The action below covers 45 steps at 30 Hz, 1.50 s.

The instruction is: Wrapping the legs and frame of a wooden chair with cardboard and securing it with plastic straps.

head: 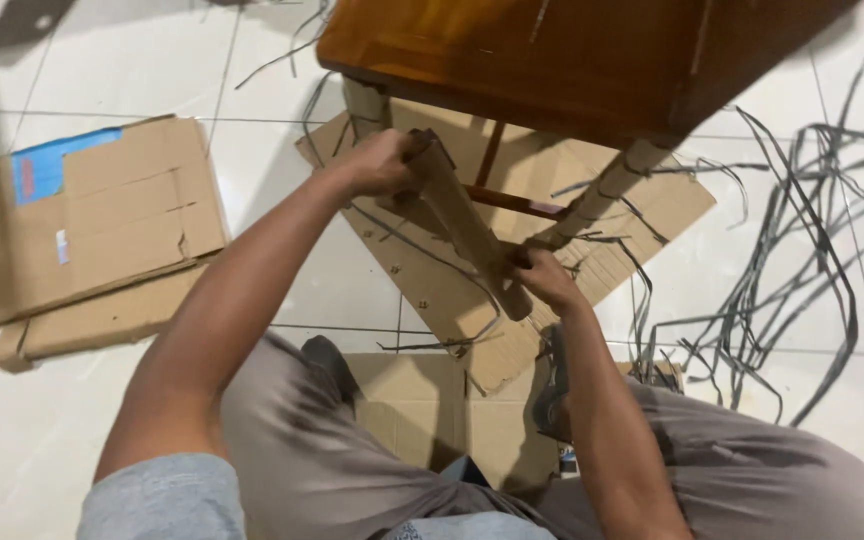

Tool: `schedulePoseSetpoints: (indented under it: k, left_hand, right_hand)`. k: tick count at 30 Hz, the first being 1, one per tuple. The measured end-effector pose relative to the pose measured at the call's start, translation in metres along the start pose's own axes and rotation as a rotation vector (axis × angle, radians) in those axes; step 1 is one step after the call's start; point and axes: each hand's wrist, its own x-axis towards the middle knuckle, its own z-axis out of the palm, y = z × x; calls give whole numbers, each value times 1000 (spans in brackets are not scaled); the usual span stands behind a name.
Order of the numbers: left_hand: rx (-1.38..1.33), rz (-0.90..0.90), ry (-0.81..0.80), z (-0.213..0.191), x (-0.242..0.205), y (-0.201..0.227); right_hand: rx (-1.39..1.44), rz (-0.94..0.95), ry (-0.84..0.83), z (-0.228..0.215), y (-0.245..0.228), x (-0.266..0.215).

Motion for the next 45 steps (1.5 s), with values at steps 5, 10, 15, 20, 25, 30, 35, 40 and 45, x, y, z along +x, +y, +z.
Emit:
schedulePoseSetpoints:
  k: [5, 10, 15, 20, 25, 30, 35, 40, 45]
  left_hand:
    - [-311, 179, 131, 22, -6, 81]
    - [-738, 242, 47, 68, 46, 64]
    - [-413, 293, -107, 128, 72, 22]
    - [-171, 325, -203, 167, 107, -28]
    - [-62, 95, -275, 170, 135, -69]
    - [311, 395, -36, 170, 148, -95]
    - [295, 275, -226, 183, 177, -97]
    - [177, 46, -308, 166, 180, -81]
    - [254, 139, -232, 152, 190, -78]
  right_hand:
    - [275, -43, 41, 31, -33, -14]
    - [595, 98, 151, 49, -35, -3]
    - [1053, -49, 89, 46, 26, 31]
    - [1290, 155, 214, 49, 64, 51]
    - [886, 312, 353, 66, 44, 42]
    - [-104, 27, 931, 63, 70, 37]
    - [-512, -59, 761, 31, 37, 65]
    - [-886, 235, 173, -7, 125, 136]
    - [-890, 181, 233, -21, 58, 123]
